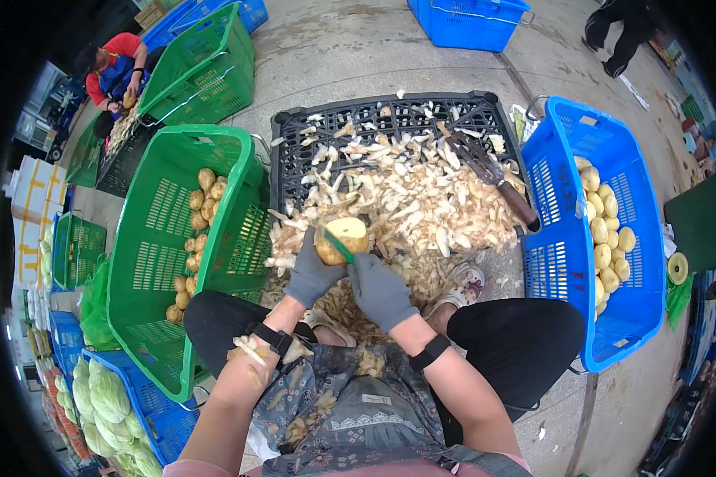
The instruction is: The person peels a potato with a peeler, scrapes the surface with a metal tool, and places it into a green basket before picking up another potato.
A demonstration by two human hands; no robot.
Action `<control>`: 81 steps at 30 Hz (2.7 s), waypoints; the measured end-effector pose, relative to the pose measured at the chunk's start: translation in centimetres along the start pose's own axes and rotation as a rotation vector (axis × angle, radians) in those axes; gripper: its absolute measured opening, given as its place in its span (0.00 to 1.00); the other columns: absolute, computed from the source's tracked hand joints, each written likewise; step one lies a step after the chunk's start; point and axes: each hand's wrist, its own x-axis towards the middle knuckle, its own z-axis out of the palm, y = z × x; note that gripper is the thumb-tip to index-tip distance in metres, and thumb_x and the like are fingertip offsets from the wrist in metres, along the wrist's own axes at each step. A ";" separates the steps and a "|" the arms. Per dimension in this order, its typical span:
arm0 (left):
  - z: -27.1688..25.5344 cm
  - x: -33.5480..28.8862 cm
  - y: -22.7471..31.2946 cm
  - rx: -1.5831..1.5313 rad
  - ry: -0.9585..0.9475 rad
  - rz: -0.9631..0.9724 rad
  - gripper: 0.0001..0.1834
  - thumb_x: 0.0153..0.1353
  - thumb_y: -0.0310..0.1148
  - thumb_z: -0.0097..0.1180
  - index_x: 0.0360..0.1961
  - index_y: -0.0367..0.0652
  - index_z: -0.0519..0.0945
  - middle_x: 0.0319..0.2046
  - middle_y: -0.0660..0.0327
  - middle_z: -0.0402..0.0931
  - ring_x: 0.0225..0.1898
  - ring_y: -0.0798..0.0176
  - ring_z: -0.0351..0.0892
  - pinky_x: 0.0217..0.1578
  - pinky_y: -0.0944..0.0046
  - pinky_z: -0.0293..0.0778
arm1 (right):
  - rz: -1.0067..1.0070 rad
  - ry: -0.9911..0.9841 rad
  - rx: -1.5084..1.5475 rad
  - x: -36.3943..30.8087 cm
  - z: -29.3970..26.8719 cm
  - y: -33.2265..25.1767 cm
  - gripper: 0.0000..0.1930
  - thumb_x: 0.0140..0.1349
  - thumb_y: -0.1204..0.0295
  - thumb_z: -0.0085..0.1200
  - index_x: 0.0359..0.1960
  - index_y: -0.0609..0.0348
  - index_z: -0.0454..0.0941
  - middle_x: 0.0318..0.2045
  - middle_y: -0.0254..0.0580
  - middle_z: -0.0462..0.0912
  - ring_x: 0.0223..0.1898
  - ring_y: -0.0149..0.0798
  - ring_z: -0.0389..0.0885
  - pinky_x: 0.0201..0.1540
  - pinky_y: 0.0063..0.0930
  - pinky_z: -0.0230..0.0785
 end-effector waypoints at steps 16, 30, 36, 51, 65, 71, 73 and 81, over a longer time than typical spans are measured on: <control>-0.2 0.5 1.2 -0.024 0.012 -0.011 0.46 0.35 0.31 0.73 0.55 0.37 0.59 0.47 0.54 0.69 0.49 0.62 0.71 0.46 0.65 0.71 | 0.306 -0.155 0.036 -0.9 0.3 4.5 0.13 0.64 0.61 0.39 0.39 0.59 0.64 0.24 0.59 0.76 0.26 0.61 0.75 0.28 0.52 0.65; -2.0 -3.1 9.8 -0.801 -0.488 -0.343 0.49 0.33 0.29 0.69 0.60 0.37 0.58 0.51 0.55 0.68 0.53 0.59 0.68 0.55 0.61 0.62 | 0.017 0.298 0.630 -0.5 -7.0 -2.1 0.11 0.62 0.68 0.46 0.38 0.64 0.65 0.25 0.52 0.75 0.24 0.53 0.74 0.25 0.38 0.65; -1.3 -7.1 10.8 -0.935 -0.620 -0.283 0.47 0.35 0.28 0.69 0.59 0.40 0.60 0.50 0.56 0.69 0.52 0.59 0.69 0.53 0.63 0.65 | -0.184 0.199 0.154 -1.8 -12.6 -5.9 0.11 0.58 0.71 0.48 0.38 0.64 0.67 0.29 0.54 0.75 0.27 0.53 0.76 0.25 0.40 0.66; 1.3 -10.1 12.3 -0.699 -0.172 -0.115 0.38 0.41 0.23 0.65 0.56 0.39 0.63 0.47 0.62 0.70 0.47 0.69 0.70 0.47 0.68 0.68 | -0.086 0.104 -0.017 -5.0 -10.6 -3.2 0.09 0.61 0.66 0.45 0.33 0.58 0.64 0.16 0.53 0.73 0.18 0.56 0.73 0.18 0.45 0.63; 0.4 -9.7 12.4 -0.043 -0.115 0.161 0.36 0.39 0.23 0.66 0.52 0.40 0.62 0.46 0.60 0.70 0.47 0.68 0.70 0.49 0.67 0.67 | -0.313 -0.003 -0.147 -7.2 -13.8 -5.8 0.13 0.56 0.67 0.52 0.41 0.58 0.70 0.24 0.48 0.75 0.24 0.49 0.77 0.24 0.39 0.68; 0.9 -9.5 11.8 0.119 0.017 0.215 0.37 0.37 0.23 0.66 0.52 0.40 0.63 0.44 0.58 0.71 0.46 0.66 0.72 0.47 0.67 0.68 | -0.206 0.050 -0.283 -7.2 -14.0 -5.5 0.12 0.55 0.68 0.53 0.39 0.58 0.70 0.26 0.47 0.75 0.24 0.49 0.76 0.24 0.38 0.68; 0.9 -9.9 12.2 0.251 0.030 0.259 0.38 0.36 0.25 0.67 0.51 0.38 0.64 0.43 0.55 0.71 0.46 0.62 0.72 0.46 0.66 0.69 | -0.311 0.047 -0.254 -7.5 -14.2 -6.0 0.12 0.54 0.69 0.53 0.39 0.57 0.70 0.26 0.44 0.75 0.24 0.46 0.76 0.23 0.37 0.67; 0.3 -10.9 13.2 0.301 0.026 0.385 0.42 0.35 0.25 0.68 0.54 0.37 0.61 0.45 0.54 0.70 0.46 0.61 0.72 0.47 0.64 0.69 | -0.208 0.008 -0.289 -6.2 -15.6 -4.3 0.14 0.54 0.68 0.53 0.41 0.56 0.70 0.26 0.47 0.76 0.22 0.47 0.77 0.22 0.38 0.68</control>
